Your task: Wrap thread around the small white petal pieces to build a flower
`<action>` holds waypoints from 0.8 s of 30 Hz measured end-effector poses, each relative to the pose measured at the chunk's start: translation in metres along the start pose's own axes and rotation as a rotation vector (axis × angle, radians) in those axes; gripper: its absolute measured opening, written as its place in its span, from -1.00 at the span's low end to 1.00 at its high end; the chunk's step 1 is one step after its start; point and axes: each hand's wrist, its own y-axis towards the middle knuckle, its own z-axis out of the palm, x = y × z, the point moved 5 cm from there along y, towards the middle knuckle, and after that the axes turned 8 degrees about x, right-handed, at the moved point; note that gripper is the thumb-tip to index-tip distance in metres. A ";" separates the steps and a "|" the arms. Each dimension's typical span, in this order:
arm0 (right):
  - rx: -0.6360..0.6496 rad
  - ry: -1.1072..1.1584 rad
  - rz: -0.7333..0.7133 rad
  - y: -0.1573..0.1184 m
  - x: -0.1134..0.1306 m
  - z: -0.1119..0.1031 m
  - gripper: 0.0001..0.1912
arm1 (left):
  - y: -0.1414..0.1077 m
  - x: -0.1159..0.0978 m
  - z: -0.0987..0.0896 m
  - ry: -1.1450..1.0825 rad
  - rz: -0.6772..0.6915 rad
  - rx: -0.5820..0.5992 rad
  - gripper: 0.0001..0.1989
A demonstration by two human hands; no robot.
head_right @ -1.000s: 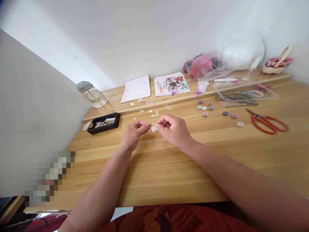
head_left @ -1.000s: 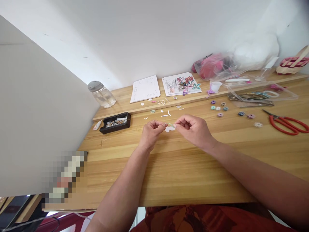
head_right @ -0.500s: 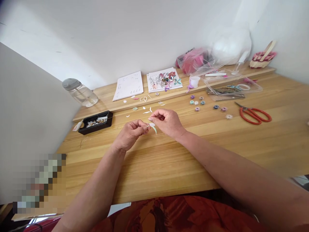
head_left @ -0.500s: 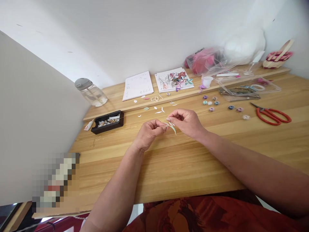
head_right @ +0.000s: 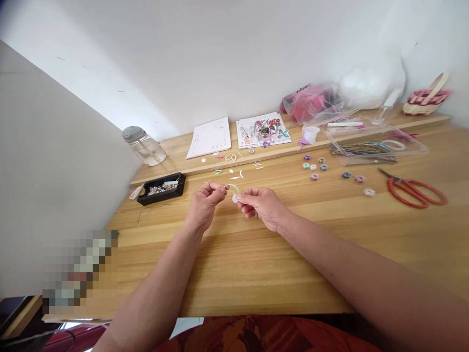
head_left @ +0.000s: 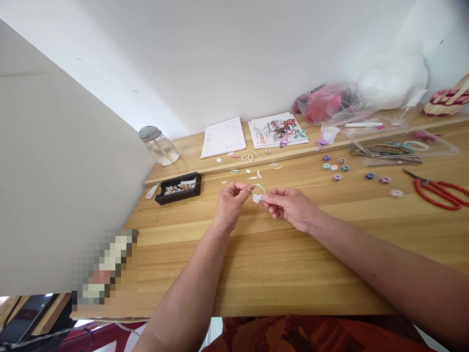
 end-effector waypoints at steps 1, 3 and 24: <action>-0.002 0.013 0.000 -0.001 0.000 0.001 -0.69 | 0.000 0.000 -0.001 0.024 0.010 -0.017 -0.79; -0.019 0.016 -0.012 -0.002 0.001 0.002 -0.71 | 0.001 0.000 -0.003 0.076 0.029 -0.033 -0.81; -0.215 -0.822 -0.488 -0.019 0.048 0.005 -0.88 | -0.005 0.001 0.013 0.350 -0.025 0.219 -0.87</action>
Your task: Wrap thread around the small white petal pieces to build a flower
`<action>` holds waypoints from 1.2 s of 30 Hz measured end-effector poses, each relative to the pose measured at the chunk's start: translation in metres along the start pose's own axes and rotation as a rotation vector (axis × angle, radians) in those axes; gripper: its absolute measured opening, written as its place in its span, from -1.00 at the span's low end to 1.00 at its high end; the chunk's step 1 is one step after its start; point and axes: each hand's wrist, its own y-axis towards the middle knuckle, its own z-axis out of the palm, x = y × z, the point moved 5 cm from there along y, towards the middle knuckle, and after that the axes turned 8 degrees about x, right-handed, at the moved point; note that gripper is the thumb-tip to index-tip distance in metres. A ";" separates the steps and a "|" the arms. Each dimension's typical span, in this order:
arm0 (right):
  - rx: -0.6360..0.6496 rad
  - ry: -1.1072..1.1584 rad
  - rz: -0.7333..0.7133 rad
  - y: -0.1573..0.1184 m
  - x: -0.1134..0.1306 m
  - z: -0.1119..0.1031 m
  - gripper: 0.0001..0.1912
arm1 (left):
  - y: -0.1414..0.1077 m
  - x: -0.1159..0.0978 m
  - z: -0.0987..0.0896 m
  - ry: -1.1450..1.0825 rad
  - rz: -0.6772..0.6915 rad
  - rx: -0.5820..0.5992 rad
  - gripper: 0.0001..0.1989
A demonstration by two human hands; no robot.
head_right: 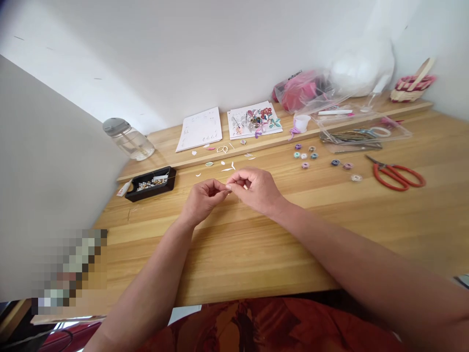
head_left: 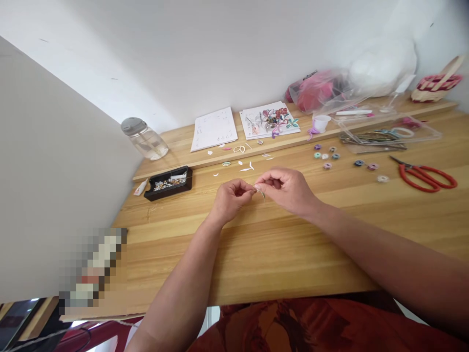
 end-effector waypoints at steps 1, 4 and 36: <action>0.001 0.010 -0.021 0.002 -0.001 -0.002 -0.89 | -0.001 -0.002 0.003 -0.005 0.004 0.043 -0.87; 0.033 0.124 -0.010 0.008 -0.011 -0.003 -0.87 | -0.002 -0.008 0.009 -0.054 0.054 0.132 -0.88; 0.070 0.172 0.049 0.004 -0.006 0.000 -0.85 | -0.004 -0.009 0.010 -0.032 0.063 0.180 -0.86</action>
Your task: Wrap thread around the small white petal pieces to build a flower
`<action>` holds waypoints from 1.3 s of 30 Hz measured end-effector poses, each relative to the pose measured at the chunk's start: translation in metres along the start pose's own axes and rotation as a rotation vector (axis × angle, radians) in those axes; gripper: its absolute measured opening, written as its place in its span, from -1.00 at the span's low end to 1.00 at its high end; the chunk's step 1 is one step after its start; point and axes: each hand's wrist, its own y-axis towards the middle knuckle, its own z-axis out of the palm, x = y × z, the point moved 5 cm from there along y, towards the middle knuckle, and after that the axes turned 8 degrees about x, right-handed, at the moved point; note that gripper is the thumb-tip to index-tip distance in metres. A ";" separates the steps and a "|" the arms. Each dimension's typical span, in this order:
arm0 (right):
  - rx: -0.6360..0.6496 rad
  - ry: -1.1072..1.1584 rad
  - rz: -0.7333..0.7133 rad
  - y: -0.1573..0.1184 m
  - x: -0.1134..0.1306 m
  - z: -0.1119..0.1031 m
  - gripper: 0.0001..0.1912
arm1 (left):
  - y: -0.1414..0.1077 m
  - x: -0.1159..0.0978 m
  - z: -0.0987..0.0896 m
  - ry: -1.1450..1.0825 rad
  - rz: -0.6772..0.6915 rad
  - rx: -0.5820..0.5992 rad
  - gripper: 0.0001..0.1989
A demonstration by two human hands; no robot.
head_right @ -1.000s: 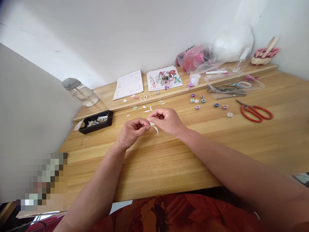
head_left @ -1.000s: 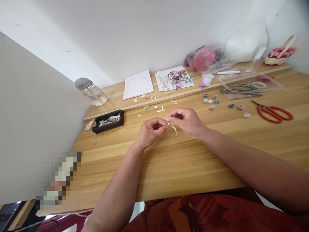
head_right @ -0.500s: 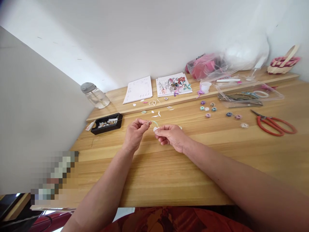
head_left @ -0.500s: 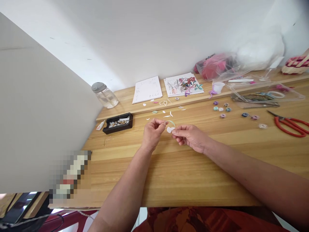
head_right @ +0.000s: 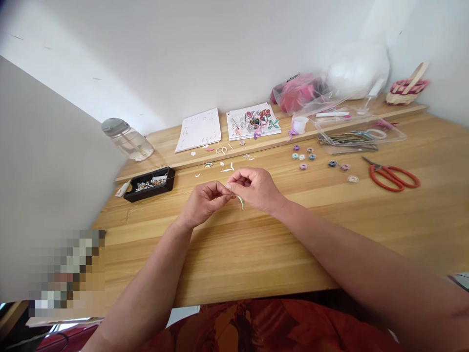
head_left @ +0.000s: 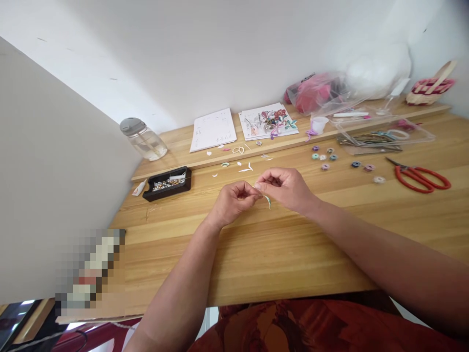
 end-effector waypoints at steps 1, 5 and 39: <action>0.008 0.050 0.024 0.002 -0.005 -0.001 -0.83 | 0.000 -0.001 0.001 -0.009 0.015 0.018 -0.85; 0.025 0.325 0.243 0.006 -0.029 0.004 -0.73 | 0.000 -0.002 -0.005 -0.055 0.080 -0.048 -0.82; 0.125 0.572 0.449 -0.001 -0.043 0.019 -0.75 | 0.000 0.000 -0.014 -0.101 0.017 -0.186 -0.80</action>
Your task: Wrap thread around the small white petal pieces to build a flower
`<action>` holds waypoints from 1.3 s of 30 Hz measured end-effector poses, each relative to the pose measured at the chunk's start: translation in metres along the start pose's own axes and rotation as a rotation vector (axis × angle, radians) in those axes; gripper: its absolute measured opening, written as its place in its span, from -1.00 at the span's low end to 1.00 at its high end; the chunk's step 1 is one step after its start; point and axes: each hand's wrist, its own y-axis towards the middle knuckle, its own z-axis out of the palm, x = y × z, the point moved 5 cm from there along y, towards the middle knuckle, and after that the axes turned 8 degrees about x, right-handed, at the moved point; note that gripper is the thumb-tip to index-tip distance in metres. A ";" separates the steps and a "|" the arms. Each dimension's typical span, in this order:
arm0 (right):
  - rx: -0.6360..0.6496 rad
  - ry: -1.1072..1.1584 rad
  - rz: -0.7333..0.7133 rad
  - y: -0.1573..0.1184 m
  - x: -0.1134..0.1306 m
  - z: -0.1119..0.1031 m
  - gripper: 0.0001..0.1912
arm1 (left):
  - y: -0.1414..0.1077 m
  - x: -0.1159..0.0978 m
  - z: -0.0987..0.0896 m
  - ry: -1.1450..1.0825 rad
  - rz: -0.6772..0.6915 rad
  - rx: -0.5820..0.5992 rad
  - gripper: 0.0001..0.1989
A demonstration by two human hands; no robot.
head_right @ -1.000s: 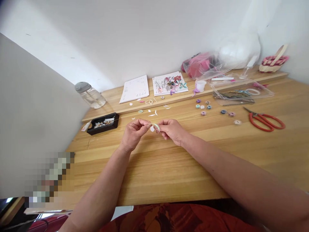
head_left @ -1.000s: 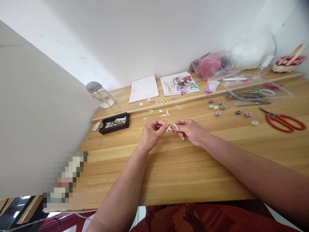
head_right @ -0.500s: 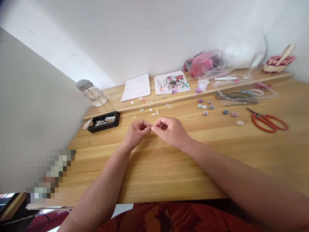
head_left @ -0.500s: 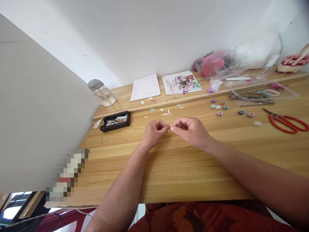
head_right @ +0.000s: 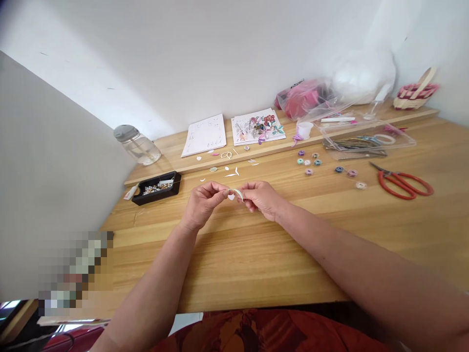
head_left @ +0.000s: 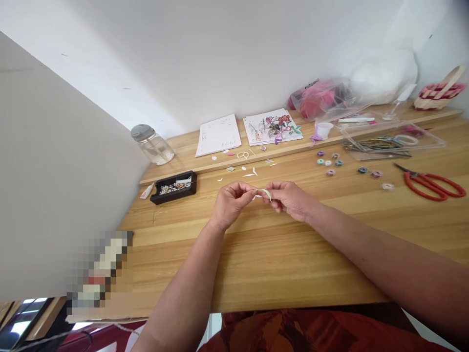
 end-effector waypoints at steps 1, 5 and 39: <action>0.015 0.026 0.030 0.000 -0.004 0.002 -0.75 | 0.000 0.001 -0.003 -0.007 0.001 -0.052 -0.79; 0.054 0.090 0.093 -0.003 -0.012 0.012 -0.70 | 0.002 0.005 -0.010 -0.039 0.014 -0.193 -0.78; -0.016 -0.167 -0.122 -0.022 0.004 0.035 -0.77 | 0.001 0.006 -0.016 0.290 0.010 -0.277 -0.84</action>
